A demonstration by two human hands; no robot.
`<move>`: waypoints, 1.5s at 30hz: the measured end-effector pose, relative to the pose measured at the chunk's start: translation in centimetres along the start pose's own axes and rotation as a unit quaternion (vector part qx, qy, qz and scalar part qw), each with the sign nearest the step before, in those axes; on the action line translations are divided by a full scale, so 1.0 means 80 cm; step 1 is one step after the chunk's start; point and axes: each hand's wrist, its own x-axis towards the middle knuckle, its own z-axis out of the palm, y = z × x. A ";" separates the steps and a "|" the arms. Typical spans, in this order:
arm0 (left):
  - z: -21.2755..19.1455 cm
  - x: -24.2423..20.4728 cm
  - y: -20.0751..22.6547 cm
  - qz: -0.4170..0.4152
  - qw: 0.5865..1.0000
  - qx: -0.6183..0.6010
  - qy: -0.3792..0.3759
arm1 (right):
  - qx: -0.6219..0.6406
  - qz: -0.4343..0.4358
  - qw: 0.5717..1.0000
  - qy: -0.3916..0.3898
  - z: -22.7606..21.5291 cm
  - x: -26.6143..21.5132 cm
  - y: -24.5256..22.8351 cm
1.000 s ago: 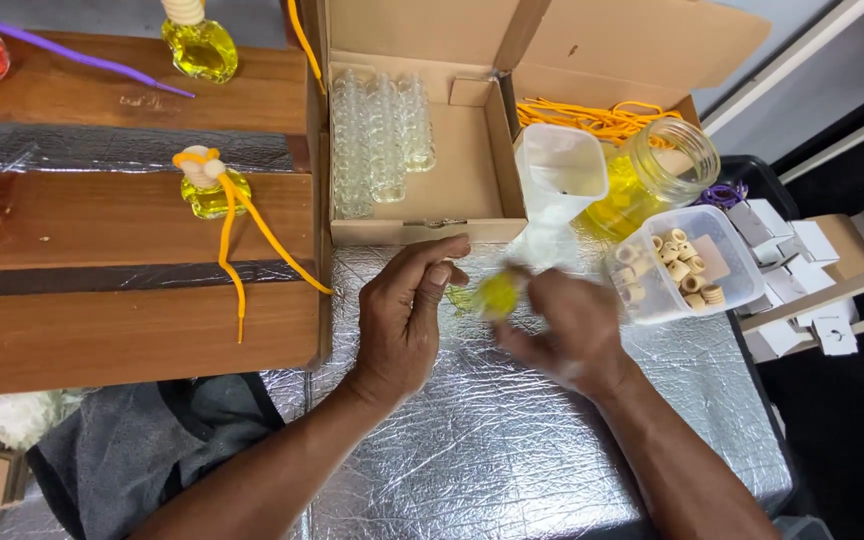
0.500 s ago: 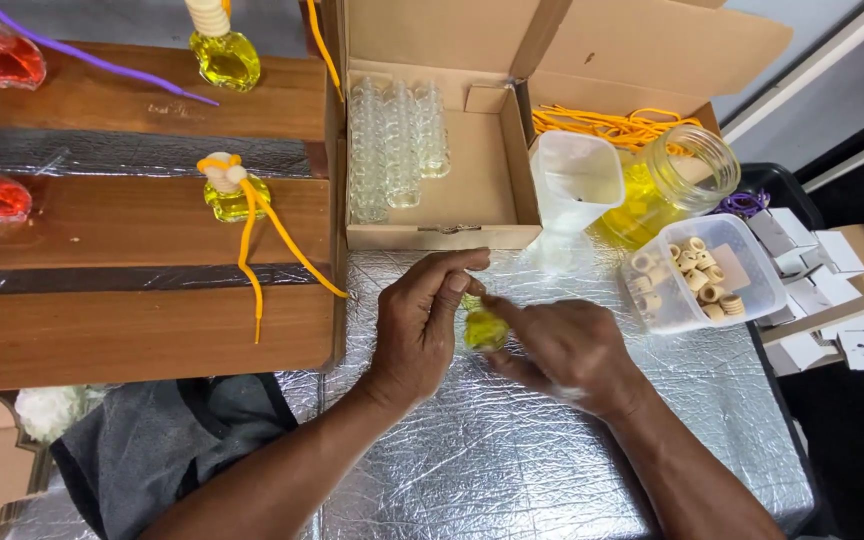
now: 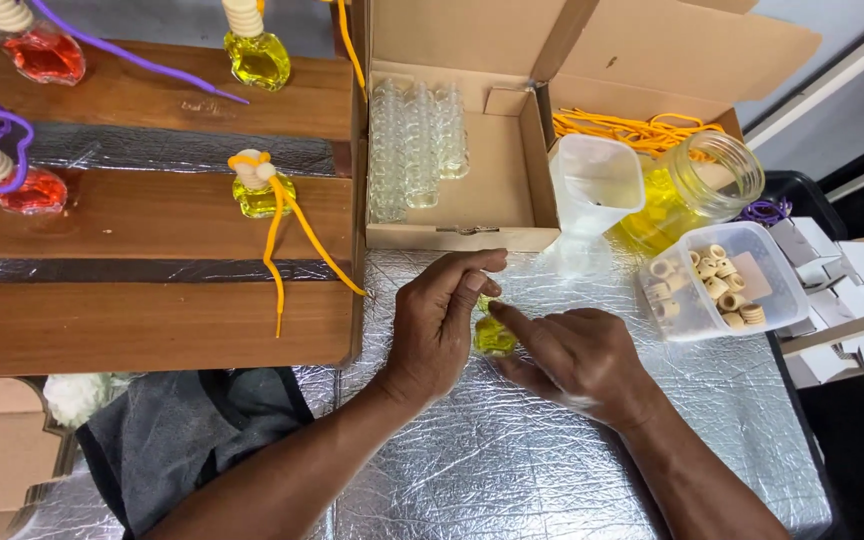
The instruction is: The person attaches strings to fragrance bottles, fits wooden caps, and places a bottle into a small cardboard box.
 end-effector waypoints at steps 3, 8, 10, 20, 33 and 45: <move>0.001 -0.001 -0.003 -0.004 1.000 0.003 0.004 | 0.103 0.169 0.955 0.222 0.012 -0.036 0.036; 0.000 -0.001 -0.007 -0.011 1.000 -0.004 0.006 | -0.005 0.084 0.994 0.067 0.016 -0.049 0.035; 0.001 -0.003 -0.008 -0.011 1.000 -0.007 0.012 | 0.048 0.159 0.983 0.076 0.019 -0.066 0.047; -0.001 0.000 -0.005 0.000 1.000 -0.004 0.015 | 0.046 0.101 0.984 0.141 0.008 -0.016 0.010; 0.000 -0.002 -0.002 -0.043 0.996 -0.054 -0.051 | 0.108 0.166 0.975 0.096 0.010 -0.036 0.029; 0.002 0.002 -0.017 -0.090 0.982 -0.132 -0.104 | 0.186 0.168 0.968 0.029 -0.007 -0.015 0.029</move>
